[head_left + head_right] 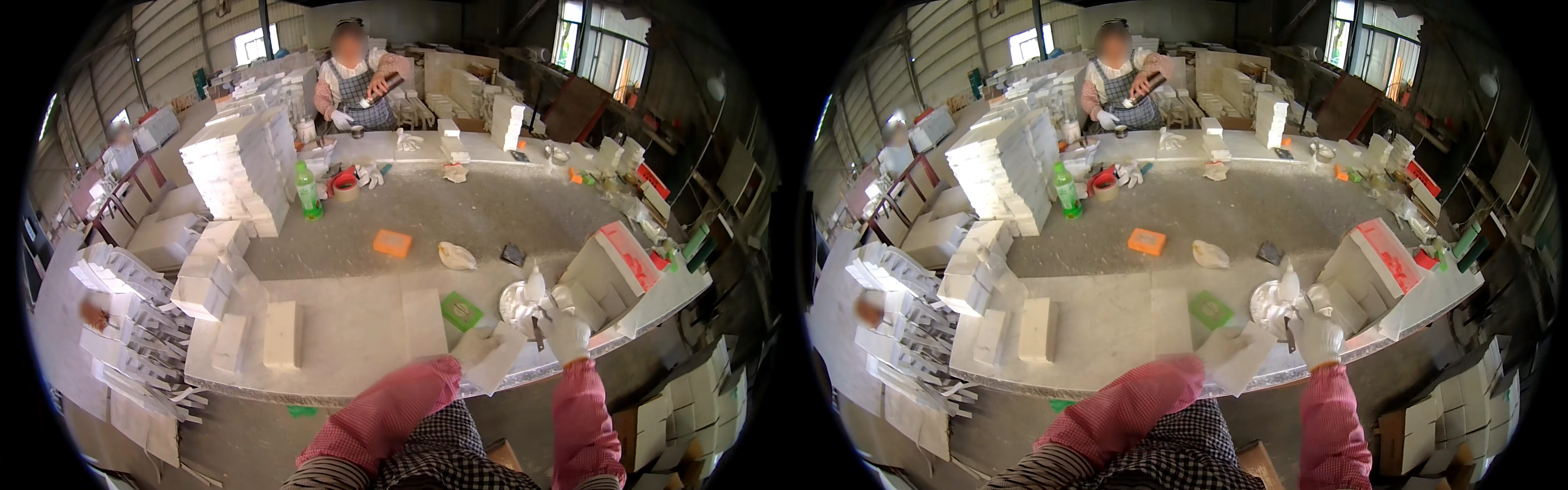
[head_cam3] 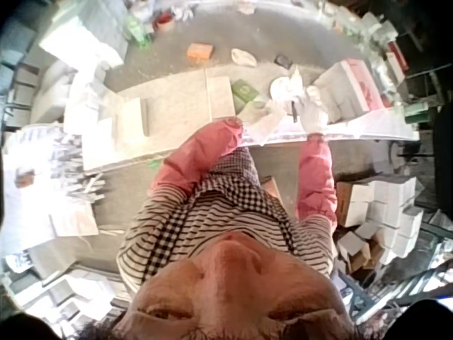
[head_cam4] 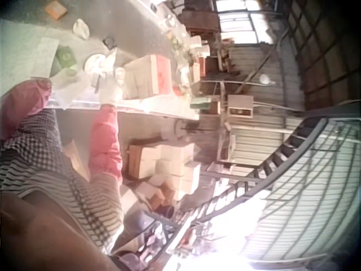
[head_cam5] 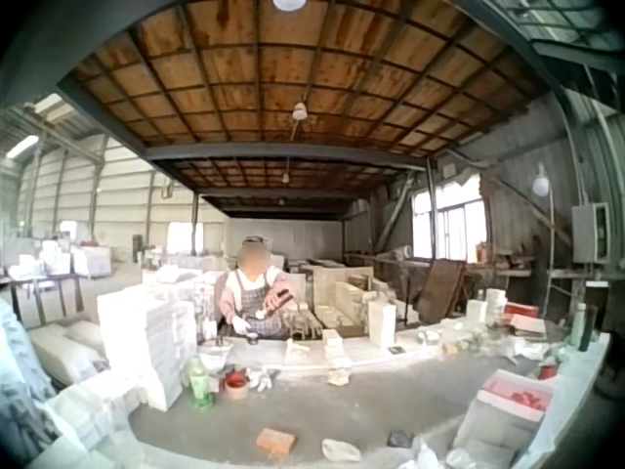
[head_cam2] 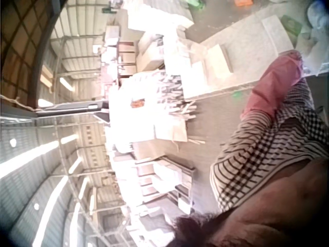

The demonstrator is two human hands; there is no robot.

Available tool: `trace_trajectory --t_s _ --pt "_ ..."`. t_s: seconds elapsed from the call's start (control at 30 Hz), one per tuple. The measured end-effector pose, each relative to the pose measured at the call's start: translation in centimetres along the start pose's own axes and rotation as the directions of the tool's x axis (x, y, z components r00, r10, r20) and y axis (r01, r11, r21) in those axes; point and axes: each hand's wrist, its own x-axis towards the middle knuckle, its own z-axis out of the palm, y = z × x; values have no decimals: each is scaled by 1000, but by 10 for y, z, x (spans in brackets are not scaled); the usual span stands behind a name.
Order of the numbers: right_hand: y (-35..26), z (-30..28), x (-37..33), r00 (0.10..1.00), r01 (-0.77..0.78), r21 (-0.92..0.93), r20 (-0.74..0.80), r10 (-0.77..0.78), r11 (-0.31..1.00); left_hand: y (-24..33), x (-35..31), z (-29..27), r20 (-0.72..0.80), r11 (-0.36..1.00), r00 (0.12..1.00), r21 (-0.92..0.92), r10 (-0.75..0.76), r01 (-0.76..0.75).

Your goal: The person applies a white paste to the edges of small white boxes using a metal spatula and then places them into a larger cardboard box. The process is repeated for multiple boxes.

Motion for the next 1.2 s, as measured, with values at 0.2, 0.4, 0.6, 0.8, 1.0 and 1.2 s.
trace_trajectory --t_s 0.2,0.4,0.6,0.8,1.0,1.2 --pt "6 20 -48 985 98 -98 -131 -111 990 -19 17 -4 17 996 996 -8 90 -89" --pt "-7 25 -44 985 -133 20 117 130 991 3 -2 0 -2 979 993 163 120 -118" --pt "-19 18 -47 996 -85 111 23 83 990 -5 1 -1 10 992 992 35 124 -124" --pt "-14 14 -46 994 -89 122 -59 96 989 -8 2 -2 22 994 994 -2 105 -105" --pt "4 37 -47 942 71 6 -328 -65 997 -7 2 1 -6 995 995 15 97 -97" --pt "15 40 -46 943 -84 -11 -324 76 996 4 4 6 10 999 1000 48 -22 22"
